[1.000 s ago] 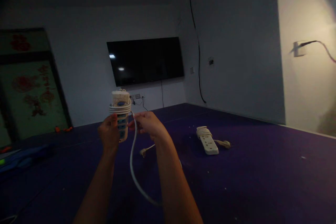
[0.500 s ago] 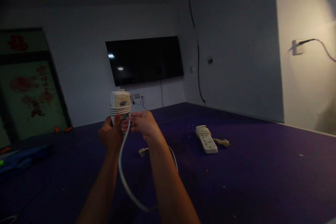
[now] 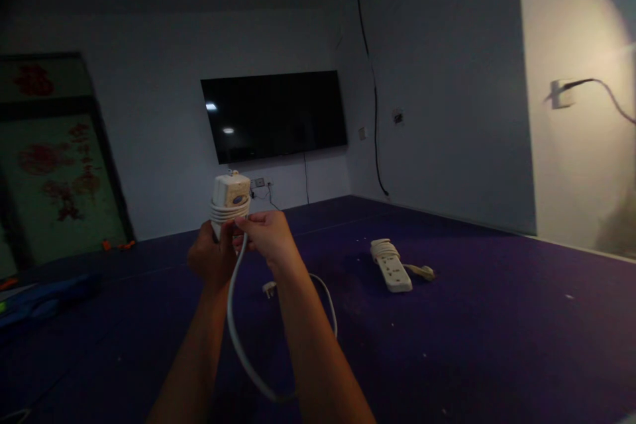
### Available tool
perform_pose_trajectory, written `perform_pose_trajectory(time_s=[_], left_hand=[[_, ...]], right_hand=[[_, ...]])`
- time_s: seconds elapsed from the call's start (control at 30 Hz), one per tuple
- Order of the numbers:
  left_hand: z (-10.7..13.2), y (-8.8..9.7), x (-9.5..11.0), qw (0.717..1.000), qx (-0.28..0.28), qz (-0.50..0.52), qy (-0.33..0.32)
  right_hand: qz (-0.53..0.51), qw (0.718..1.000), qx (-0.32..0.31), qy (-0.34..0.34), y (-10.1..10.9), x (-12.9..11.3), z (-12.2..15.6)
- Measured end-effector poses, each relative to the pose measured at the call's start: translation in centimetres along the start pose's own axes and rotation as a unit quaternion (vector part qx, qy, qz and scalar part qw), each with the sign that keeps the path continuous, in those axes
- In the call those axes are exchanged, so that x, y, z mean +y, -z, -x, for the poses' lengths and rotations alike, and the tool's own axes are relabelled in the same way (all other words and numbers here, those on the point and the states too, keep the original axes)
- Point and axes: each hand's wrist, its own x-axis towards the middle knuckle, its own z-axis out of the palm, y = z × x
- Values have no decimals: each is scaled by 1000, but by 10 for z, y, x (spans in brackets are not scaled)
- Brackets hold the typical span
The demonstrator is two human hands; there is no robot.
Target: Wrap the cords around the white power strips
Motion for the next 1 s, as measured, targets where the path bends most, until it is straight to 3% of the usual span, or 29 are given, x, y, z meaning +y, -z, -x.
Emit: perform_pose_trajectory(time_s=[0.23, 0.33, 0.43, 0.53, 0.67, 0.77, 1.0], left_hand=[[6, -7, 3, 997, 21, -35, -60], [7, -6, 6, 996, 18, -32, -78], [1, 0, 8, 995, -23, -19, -93], [-10, 6, 6, 986, -117, 42, -111], [-22, 6, -3, 931, -249, 250, -95], [-23, 4, -5, 890, -264, 370, -33], [-17, 0, 2, 826, -300, 474, 49]], right_hand=[[189, 970, 101, 111, 2, 14, -4], [219, 958, 127, 134, 3, 17, -8], [221, 956, 131, 143, 6, 18, -11], [208, 959, 127, 147, 12, 18, -13], [145, 973, 100, 150, 21, 15, -13], [89, 985, 72, 130, 24, 9, -10], [21, 996, 14, 89, 22, 0, -3]])
